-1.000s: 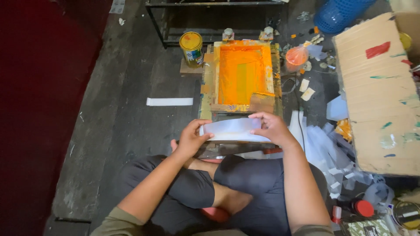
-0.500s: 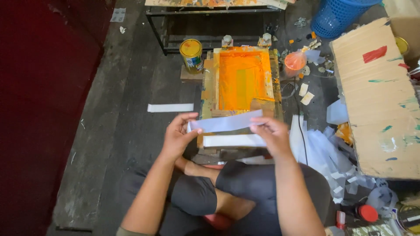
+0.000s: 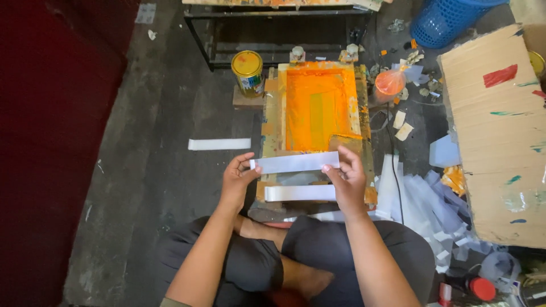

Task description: The person sits cross-legged on the floor and performs screen printing. They place a white strip of material under a screen filled with orange ink, use a squeegee to pull the ink across the screen, and then lift the strip to reveal the printed result.

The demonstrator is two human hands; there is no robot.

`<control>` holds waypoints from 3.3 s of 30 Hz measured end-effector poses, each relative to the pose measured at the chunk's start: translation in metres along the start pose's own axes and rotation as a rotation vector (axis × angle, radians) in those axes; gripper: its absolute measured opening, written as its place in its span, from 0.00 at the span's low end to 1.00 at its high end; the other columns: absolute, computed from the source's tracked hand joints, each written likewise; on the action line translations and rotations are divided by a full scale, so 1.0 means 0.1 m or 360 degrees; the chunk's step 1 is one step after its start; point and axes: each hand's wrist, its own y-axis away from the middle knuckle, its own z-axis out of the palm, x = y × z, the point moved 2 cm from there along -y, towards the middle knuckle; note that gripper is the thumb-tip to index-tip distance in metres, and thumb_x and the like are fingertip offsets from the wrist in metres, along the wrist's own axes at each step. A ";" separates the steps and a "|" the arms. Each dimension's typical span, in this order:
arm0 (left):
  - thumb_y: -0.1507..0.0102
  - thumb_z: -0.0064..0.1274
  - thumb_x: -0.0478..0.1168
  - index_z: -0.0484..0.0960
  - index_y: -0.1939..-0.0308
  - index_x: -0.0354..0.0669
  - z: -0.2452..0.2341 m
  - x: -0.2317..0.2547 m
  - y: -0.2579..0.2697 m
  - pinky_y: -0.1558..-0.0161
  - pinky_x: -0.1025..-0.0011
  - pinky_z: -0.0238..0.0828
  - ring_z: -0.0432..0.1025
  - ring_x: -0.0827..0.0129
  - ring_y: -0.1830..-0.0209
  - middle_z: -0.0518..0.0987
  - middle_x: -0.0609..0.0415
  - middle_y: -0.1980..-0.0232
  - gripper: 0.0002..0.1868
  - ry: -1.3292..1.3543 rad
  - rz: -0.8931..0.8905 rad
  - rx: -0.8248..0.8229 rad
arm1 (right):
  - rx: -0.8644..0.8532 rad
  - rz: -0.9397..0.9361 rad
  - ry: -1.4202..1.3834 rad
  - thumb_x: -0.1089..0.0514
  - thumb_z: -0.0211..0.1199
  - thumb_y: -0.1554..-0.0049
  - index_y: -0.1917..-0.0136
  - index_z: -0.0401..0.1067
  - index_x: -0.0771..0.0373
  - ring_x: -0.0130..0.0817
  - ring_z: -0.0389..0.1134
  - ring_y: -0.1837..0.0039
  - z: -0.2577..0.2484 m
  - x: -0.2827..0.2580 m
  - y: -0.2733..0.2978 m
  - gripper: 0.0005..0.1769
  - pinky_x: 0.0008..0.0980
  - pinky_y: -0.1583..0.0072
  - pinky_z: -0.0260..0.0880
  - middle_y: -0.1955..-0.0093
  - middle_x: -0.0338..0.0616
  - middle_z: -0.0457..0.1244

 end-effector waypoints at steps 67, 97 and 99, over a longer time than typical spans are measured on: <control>0.40 0.63 0.31 0.86 0.63 0.39 0.18 -0.12 0.39 0.66 0.84 0.66 0.70 0.84 0.73 0.80 0.60 0.74 0.03 -0.0399 -0.0127 -0.0625 | -0.0984 -0.0045 -0.0037 0.51 0.63 0.38 0.40 0.77 0.66 0.33 0.74 0.56 0.44 0.58 0.24 0.20 0.33 0.49 0.76 0.61 0.50 0.72; 0.27 0.44 0.37 0.77 0.56 0.39 -0.01 -0.11 0.22 0.58 0.72 0.76 0.80 0.66 0.63 0.78 0.50 0.70 0.07 -0.0127 0.0117 -0.0054 | -0.0516 -0.0239 -0.0013 0.52 0.59 0.37 0.38 0.76 0.64 0.31 0.71 0.61 0.20 0.39 0.06 0.19 0.32 0.50 0.72 0.69 0.48 0.68; 0.27 0.44 0.36 0.76 0.55 0.38 -0.01 -0.06 0.22 0.60 0.73 0.77 0.80 0.66 0.64 0.78 0.50 0.70 0.06 -0.0173 0.0202 0.0014 | -0.0472 -0.0218 -0.0068 0.52 0.60 0.38 0.38 0.75 0.65 0.34 0.72 0.61 0.19 0.43 0.04 0.19 0.33 0.49 0.73 0.69 0.51 0.68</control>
